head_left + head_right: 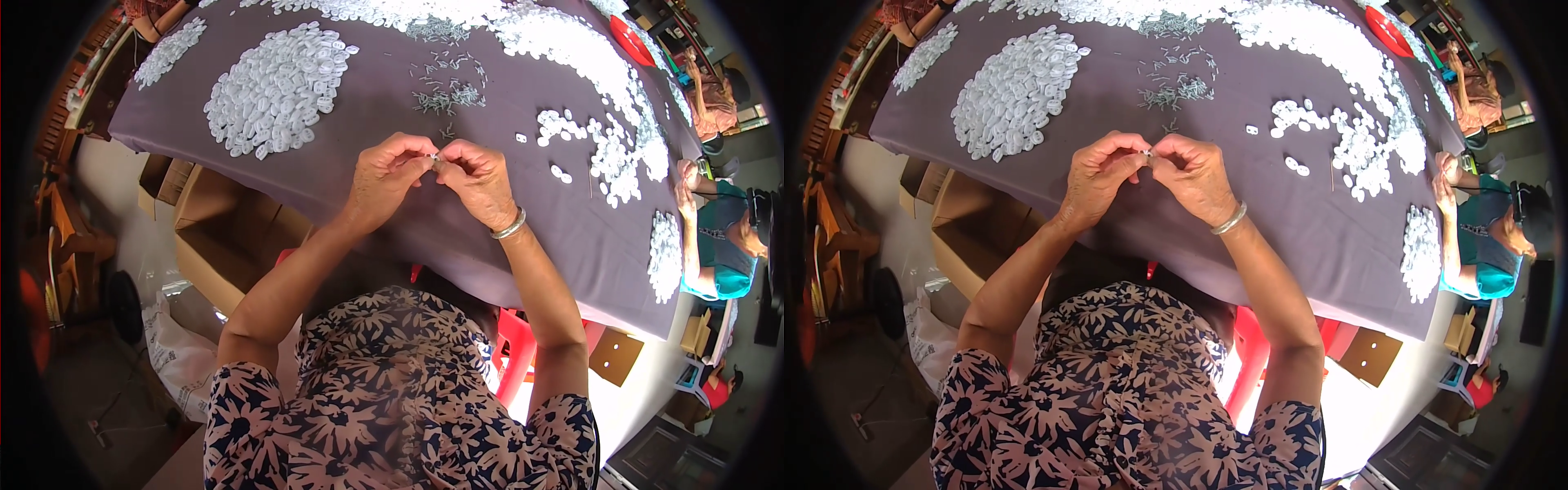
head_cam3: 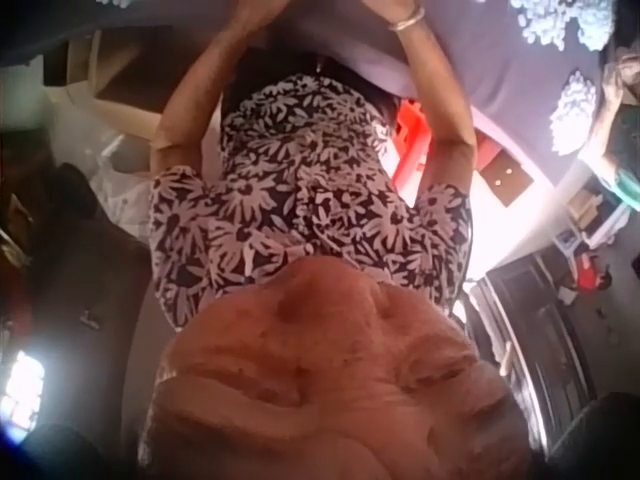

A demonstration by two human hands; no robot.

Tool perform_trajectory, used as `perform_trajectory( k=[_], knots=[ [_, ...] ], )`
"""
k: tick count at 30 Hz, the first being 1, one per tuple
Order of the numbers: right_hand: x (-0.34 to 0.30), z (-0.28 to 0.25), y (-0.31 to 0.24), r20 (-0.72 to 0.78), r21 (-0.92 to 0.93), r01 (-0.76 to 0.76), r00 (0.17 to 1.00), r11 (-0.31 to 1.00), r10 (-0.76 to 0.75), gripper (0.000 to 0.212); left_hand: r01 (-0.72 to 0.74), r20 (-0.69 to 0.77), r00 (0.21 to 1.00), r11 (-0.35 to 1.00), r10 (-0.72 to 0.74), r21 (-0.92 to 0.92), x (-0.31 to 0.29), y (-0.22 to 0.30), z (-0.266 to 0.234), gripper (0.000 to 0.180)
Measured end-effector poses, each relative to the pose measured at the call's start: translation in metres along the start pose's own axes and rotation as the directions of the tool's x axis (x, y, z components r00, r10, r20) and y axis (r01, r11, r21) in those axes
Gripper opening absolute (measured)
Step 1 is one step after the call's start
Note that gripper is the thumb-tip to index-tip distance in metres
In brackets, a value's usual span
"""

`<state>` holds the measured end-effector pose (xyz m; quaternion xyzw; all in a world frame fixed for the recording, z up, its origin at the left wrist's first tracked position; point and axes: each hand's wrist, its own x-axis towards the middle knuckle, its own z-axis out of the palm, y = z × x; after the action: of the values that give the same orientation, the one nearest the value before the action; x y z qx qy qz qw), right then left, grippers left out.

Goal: The person assembles plastic fasteners by picking up plastic pieces and metal pins from the table, inserting the pins into the plastic pieces by hand, and placing the assembled items onto the table.

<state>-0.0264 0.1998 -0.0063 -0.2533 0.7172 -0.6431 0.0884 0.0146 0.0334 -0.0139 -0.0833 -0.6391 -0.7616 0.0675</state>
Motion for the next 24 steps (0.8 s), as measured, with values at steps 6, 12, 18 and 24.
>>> perform_trajectory(
  k=[6,12,18,24],
  knots=[
    [0.008,-0.017,0.0,0.011,-0.015,0.074,0.997,0.997,-0.074,0.005,-0.025,-0.01,1.0,0.987,0.027,0.159,0.004,0.001,-0.011,0.01],
    [0.038,-0.045,0.0,-0.171,-0.416,-0.157,0.981,0.896,0.093,0.007,0.007,-0.081,0.997,0.986,0.007,0.165,0.009,-0.003,-0.019,0.009],
    [0.064,-0.038,-0.008,-0.137,-0.627,-0.25,0.968,0.737,0.211,0.02,-0.04,-0.082,0.995,0.987,0.053,0.153,0.009,-0.006,-0.017,0.01],
    [0.085,-0.035,-0.009,-0.111,-0.746,-0.278,0.948,0.605,0.298,0.023,-0.028,-0.083,0.996,0.985,0.043,0.17,0.01,-0.005,-0.016,0.011]
  ],
)
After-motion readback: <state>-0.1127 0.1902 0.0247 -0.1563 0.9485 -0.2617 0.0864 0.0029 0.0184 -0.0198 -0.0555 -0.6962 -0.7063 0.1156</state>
